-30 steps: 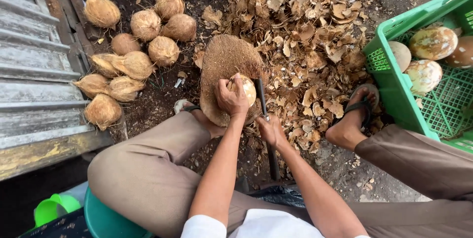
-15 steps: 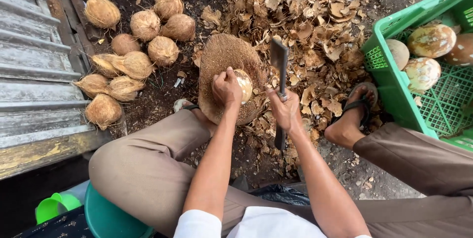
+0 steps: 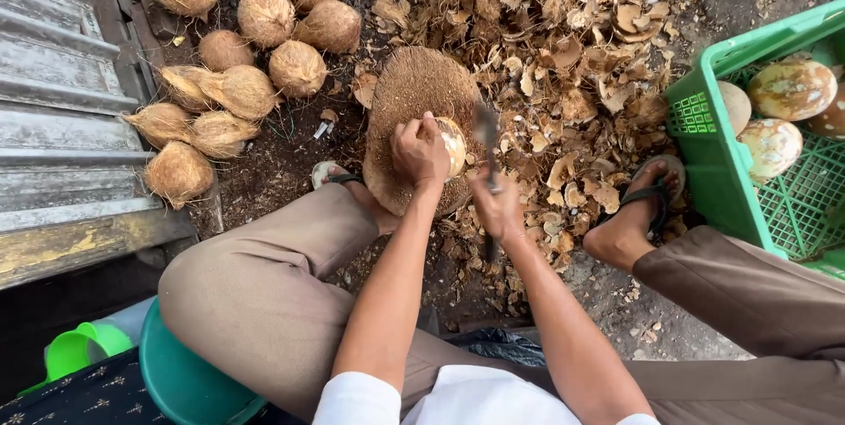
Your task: A person is sitting on a stool and using a knife to peel the outer husk off a coconut.
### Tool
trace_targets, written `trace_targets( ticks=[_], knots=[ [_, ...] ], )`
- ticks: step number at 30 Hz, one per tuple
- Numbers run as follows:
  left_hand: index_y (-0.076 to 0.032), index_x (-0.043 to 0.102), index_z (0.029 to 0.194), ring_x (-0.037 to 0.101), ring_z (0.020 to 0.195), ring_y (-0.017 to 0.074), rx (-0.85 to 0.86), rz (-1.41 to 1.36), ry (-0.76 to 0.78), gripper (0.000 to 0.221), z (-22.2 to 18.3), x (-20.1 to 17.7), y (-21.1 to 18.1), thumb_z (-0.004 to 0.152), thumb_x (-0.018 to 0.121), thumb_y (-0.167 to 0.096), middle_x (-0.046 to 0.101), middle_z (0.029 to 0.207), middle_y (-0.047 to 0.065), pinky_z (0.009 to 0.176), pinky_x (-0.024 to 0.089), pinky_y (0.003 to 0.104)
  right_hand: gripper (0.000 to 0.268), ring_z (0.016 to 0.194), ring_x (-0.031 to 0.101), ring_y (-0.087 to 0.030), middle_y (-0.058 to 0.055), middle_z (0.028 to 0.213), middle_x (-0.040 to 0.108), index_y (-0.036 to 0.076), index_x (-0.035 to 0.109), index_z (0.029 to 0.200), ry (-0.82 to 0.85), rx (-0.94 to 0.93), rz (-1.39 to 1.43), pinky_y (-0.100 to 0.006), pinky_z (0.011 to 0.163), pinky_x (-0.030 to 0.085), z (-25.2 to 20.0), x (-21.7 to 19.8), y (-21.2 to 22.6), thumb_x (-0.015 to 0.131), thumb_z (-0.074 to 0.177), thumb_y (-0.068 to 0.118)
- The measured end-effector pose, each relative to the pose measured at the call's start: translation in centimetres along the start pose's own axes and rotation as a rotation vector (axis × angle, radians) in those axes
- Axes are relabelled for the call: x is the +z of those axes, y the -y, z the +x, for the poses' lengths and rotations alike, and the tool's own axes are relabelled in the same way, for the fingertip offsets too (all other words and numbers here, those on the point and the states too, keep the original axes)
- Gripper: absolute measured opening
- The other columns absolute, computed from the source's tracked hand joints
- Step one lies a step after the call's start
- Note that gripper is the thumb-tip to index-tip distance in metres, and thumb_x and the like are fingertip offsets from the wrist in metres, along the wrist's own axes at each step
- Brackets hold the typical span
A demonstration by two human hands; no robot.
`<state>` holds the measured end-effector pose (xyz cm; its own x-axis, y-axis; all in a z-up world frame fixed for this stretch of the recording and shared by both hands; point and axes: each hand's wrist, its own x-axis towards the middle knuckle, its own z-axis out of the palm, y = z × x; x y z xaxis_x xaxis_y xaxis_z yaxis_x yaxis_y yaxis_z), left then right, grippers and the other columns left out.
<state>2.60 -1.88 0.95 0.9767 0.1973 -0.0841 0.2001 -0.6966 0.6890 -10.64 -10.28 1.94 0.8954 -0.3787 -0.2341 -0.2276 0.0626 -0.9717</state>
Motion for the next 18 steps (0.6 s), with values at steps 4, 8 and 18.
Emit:
trace_targets(
  ticks=[4, 8, 18],
  knots=[
    [-0.017, 0.067, 0.083, 0.061, 0.09, 0.0253, 0.065, 0.026, -0.016, 0.022, -0.9, -1.3, -1.3, 0.097, 0.058, -0.032, 0.056, 0.084, 0.003, 0.075, 0.049, 0.044, 0.038, 0.051, 0.049, -0.02, -0.007, 0.058, 0.052, 0.007, 0.058, 0.083, 0.014, 0.179, -0.162, -0.036, 0.055, 0.045, -1.4, -0.1, 4.2, 0.059, 0.102, 0.04],
    [-0.018, 0.068, 0.084, 0.063, 0.091, 0.0272, 0.037, 0.032, -0.015, 0.026, 0.0, -0.1, 0.8, 0.097, 0.056, -0.037, 0.06, 0.085, 0.003, 0.075, 0.051, 0.045, 0.034, 0.046, 0.052, -0.012, -0.003, 0.049, 0.054, 0.01, 0.06, 0.069, -0.138, -0.068, 0.05, -0.024, 0.05, 0.041, -0.3, -0.1, 3.8, 0.066, 0.101, 0.022],
    [-0.016, 0.064, 0.08, 0.062, 0.084, 0.0268, 0.048, -0.003, 0.005, 0.033, -0.4, -1.4, -1.0, 0.102, 0.052, -0.038, 0.058, 0.083, 0.006, 0.075, 0.049, 0.045, 0.042, 0.042, 0.051, -0.014, -0.003, 0.052, 0.052, 0.01, 0.056, 0.078, -0.003, 0.169, -0.087, -0.026, 0.045, 0.045, -0.7, -0.9, 4.3, 0.058, 0.101, 0.045]
  ],
)
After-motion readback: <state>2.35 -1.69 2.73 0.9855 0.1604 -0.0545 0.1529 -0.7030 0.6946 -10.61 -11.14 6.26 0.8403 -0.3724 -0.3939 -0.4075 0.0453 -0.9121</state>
